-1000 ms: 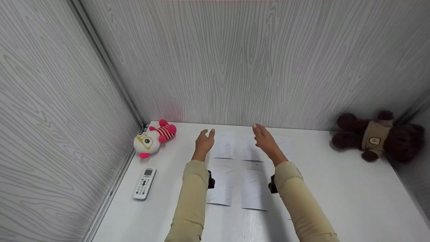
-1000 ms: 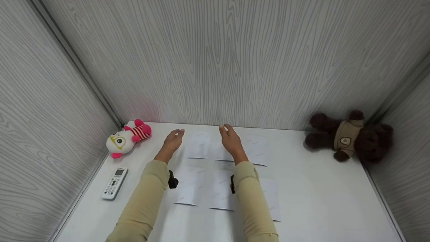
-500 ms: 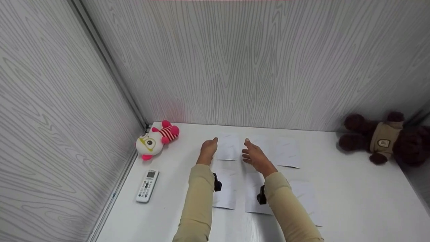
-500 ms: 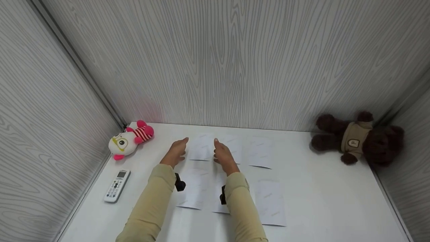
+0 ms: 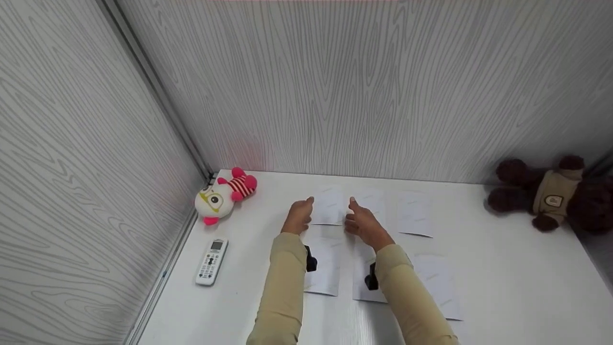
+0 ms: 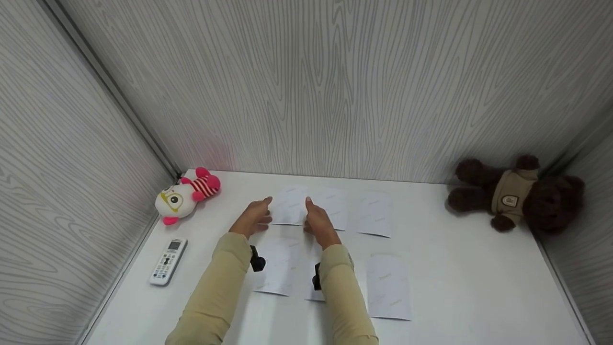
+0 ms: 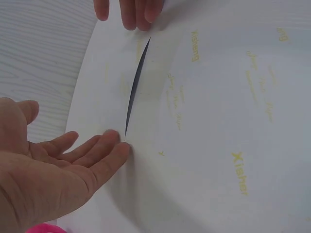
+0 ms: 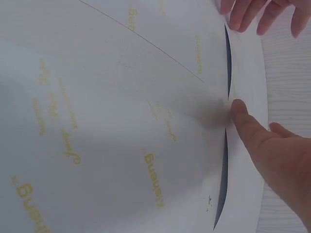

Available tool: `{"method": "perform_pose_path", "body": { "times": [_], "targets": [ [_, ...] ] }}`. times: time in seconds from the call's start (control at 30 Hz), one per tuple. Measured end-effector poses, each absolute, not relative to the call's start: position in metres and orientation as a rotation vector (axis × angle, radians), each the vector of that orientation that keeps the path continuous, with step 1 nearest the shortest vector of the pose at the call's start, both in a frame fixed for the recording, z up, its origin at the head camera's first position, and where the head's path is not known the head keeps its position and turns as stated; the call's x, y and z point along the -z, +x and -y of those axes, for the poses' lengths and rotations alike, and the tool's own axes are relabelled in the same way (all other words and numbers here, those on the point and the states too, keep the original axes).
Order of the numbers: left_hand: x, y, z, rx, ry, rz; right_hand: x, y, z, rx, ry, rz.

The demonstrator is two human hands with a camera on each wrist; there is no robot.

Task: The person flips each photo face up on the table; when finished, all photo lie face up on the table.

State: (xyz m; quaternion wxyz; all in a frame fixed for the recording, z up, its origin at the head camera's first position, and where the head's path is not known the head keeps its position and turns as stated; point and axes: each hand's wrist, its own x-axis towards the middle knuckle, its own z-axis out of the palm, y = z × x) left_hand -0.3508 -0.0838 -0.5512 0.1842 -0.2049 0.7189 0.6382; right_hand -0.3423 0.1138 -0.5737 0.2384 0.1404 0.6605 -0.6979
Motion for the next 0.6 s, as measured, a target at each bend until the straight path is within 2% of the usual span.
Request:
{"method": "perform_pose_path", "body": {
  "times": [0.6],
  "targets": [
    [0.5596,-0.3557,0.0813,-1.692,-0.614,-2.155,0.5751,-0.3421,-0.1142,2.013,0.462,-1.678]
  ]
}}
